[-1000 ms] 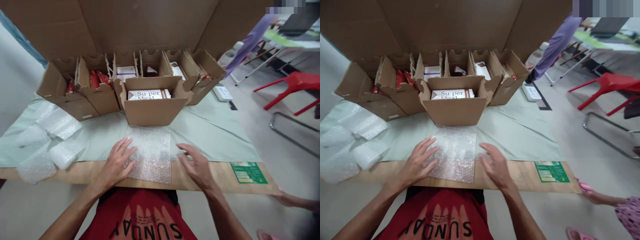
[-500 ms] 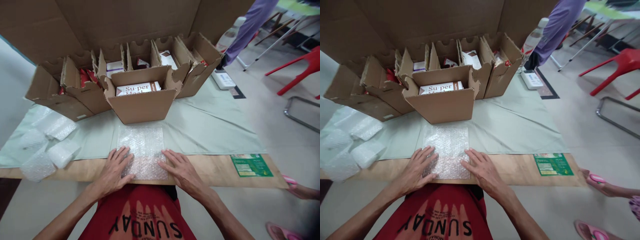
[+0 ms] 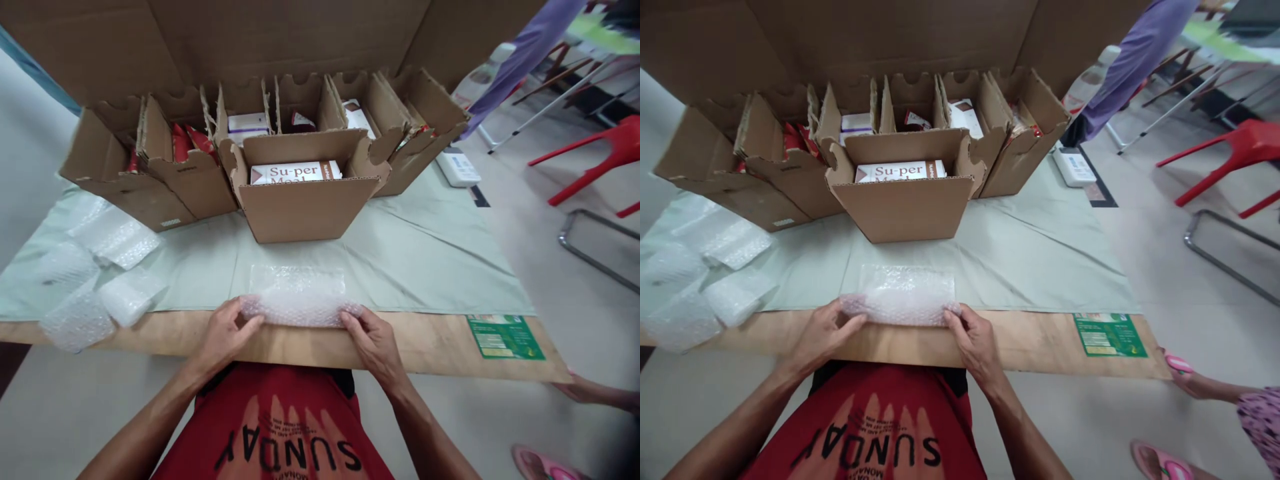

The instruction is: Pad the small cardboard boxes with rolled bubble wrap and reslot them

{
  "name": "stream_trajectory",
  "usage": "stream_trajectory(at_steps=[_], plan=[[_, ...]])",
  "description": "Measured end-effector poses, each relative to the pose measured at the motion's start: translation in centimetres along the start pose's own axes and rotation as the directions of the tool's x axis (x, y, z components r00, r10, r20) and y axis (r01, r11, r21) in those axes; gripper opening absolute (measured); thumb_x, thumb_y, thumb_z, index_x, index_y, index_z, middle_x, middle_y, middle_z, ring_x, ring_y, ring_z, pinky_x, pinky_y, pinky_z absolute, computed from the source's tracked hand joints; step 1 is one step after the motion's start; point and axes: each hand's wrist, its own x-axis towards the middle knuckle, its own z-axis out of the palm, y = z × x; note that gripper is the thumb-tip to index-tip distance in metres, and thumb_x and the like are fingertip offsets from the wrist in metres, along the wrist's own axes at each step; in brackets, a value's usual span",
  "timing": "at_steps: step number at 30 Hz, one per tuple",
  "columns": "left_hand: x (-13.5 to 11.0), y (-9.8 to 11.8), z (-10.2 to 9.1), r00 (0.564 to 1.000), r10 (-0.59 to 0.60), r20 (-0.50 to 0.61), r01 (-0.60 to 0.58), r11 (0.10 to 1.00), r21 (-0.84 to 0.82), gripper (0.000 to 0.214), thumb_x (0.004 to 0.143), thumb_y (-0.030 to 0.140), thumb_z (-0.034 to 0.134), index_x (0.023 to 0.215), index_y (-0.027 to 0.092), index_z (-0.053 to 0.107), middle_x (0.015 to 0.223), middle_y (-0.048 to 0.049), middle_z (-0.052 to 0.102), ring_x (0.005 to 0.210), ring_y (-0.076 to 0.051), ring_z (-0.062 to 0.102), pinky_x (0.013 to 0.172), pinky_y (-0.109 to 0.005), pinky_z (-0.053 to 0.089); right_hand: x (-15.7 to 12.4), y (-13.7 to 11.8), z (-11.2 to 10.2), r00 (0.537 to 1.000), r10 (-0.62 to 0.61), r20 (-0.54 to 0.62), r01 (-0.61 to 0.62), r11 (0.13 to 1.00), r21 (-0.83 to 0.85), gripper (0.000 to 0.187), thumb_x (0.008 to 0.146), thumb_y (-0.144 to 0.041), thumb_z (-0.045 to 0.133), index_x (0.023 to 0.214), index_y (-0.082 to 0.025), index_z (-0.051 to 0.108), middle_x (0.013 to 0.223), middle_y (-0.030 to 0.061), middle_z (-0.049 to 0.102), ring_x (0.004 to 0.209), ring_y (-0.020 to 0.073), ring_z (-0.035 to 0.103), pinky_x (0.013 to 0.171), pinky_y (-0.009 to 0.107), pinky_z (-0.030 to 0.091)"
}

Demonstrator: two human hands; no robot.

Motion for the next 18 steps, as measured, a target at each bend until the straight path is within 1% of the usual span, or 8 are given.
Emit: stream_trajectory(at_steps=[2, 4, 6, 8, 11, 14, 16, 18], plan=[[1.0, 0.6, 1.3, 0.995, -0.01, -0.102, 0.012, 1.0, 0.018, 0.026, 0.088, 0.041, 0.056, 0.075, 0.021, 0.065, 0.069, -0.0002, 0.067, 0.068, -0.017, 0.063, 0.065, -0.028, 0.05, 0.5, -0.2, 0.4, 0.999, -0.024, -0.043, 0.02, 0.996, -0.088, 0.035, 0.096, -0.046, 0.055, 0.073, -0.022, 0.063, 0.06, -0.0022, 0.057, 0.055, 0.0143, 0.053, 0.053, 0.025, 0.042], [2.0, 0.7, 1.8, 0.992, -0.027, -0.121, 0.03, 0.999, 0.022, 0.031, 0.088, 0.042, 0.054, 0.065, 0.021, 0.057, 0.058, 0.0035, 0.055, 0.056, -0.014, 0.053, 0.056, -0.025, 0.041, 1.3, -0.2, 0.7, 0.993, -0.077, -0.092, 0.058, 0.978, -0.201, 0.035, 0.097, -0.047, 0.055, 0.073, -0.023, 0.062, 0.06, -0.0023, 0.058, 0.054, 0.0142, 0.052, 0.055, 0.026, 0.042], [2.9, 0.4, 1.8, 0.994, -0.047, -0.104, 0.052, 0.997, 0.051, 0.031, 0.089, 0.042, 0.052, 0.066, 0.021, 0.057, 0.057, 0.0043, 0.052, 0.054, -0.013, 0.05, 0.055, -0.025, 0.038, 2.2, 0.1, 1.0, 0.98, -0.149, -0.13, 0.099, 0.939, -0.329, 0.035, 0.098, -0.048, 0.055, 0.075, -0.023, 0.063, 0.063, -0.0005, 0.062, 0.057, 0.0156, 0.054, 0.059, 0.028, 0.043], [3.7, 0.3, 1.8, 0.994, -0.074, -0.079, 0.087, 0.982, 0.169, 0.027, 0.089, 0.039, 0.054, 0.07, 0.021, 0.058, 0.058, 0.0039, 0.052, 0.056, -0.015, 0.052, 0.056, -0.026, 0.038, 3.0, 0.6, 1.3, 0.963, -0.227, -0.145, 0.14, 0.883, -0.449, 0.033, 0.099, -0.046, 0.053, 0.08, -0.023, 0.066, 0.069, 0.0031, 0.066, 0.063, 0.0194, 0.058, 0.065, 0.032, 0.046], [4.5, 0.3, 2.2, 0.994, -0.069, -0.084, 0.097, 0.913, 0.396, 0.014, 0.088, 0.033, 0.061, 0.092, 0.021, 0.065, 0.071, 0.0001, 0.062, 0.067, -0.02, 0.061, 0.06, -0.029, 0.043, 3.9, 1.3, 1.5, 0.943, -0.307, -0.131, 0.173, 0.785, -0.595, 0.026, 0.099, -0.04, 0.053, 0.102, -0.02, 0.069, 0.092, 0.0116, 0.072, 0.083, 0.0273, 0.063, 0.076, 0.04, 0.047], [4.9, 0.4, 2.4, 0.989, 0.018, -0.15, 0.06, 0.864, 0.5, 0.043, 0.087, 0.033, 0.067, 0.126, 0.019, 0.058, 0.102, -0.0079, 0.068, 0.089, -0.025, 0.067, 0.071, -0.032, 0.051, 4.7, 1.5, 1.2, 0.945, -0.307, -0.109, 0.155, 0.719, -0.677, 0.041, 0.095, -0.04, 0.059, 0.129, -0.017, 0.06, 0.131, 0.0199, 0.064, 0.109, 0.0358, 0.061, 0.086, 0.047, 0.047], [5.1, 0.3, 2.4, 0.989, 0.032, -0.147, 0.052, 0.845, 0.532, 0.043, 0.087, 0.037, 0.068, 0.124, 0.018, 0.059, 0.106, -0.0099, 0.066, 0.094, -0.027, 0.067, 0.076, -0.035, 0.053, 5.3, 1.3, 1.1, 0.955, -0.286, -0.081, 0.154, 0.709, -0.688, 0.049, 0.092, -0.043, 0.064, 0.13, -0.013, 0.058, 0.143, 0.024, 0.056, 0.119, 0.0406, 0.057, 0.091, 0.053, 0.046], [5.4, 0.2, 2.2, 0.995, 0.017, -0.094, 0.035, 0.847, 0.53, 0.026, 0.087, 0.038, 0.066, 0.104, 0.018, 0.063, 0.098, -0.0089, 0.064, 0.09, -0.027, 0.065, 0.077, -0.036, 0.053, 6.0, 1.1, 1.2, 0.962, -0.272, -0.034, 0.183, 0.73, -0.659, 0.038, 0.091, -0.042, 0.065, 0.117, -0.014, 0.063, 0.144, 0.0241, 0.056, 0.123, 0.0414, 0.056, 0.093, 0.055, 0.046]])
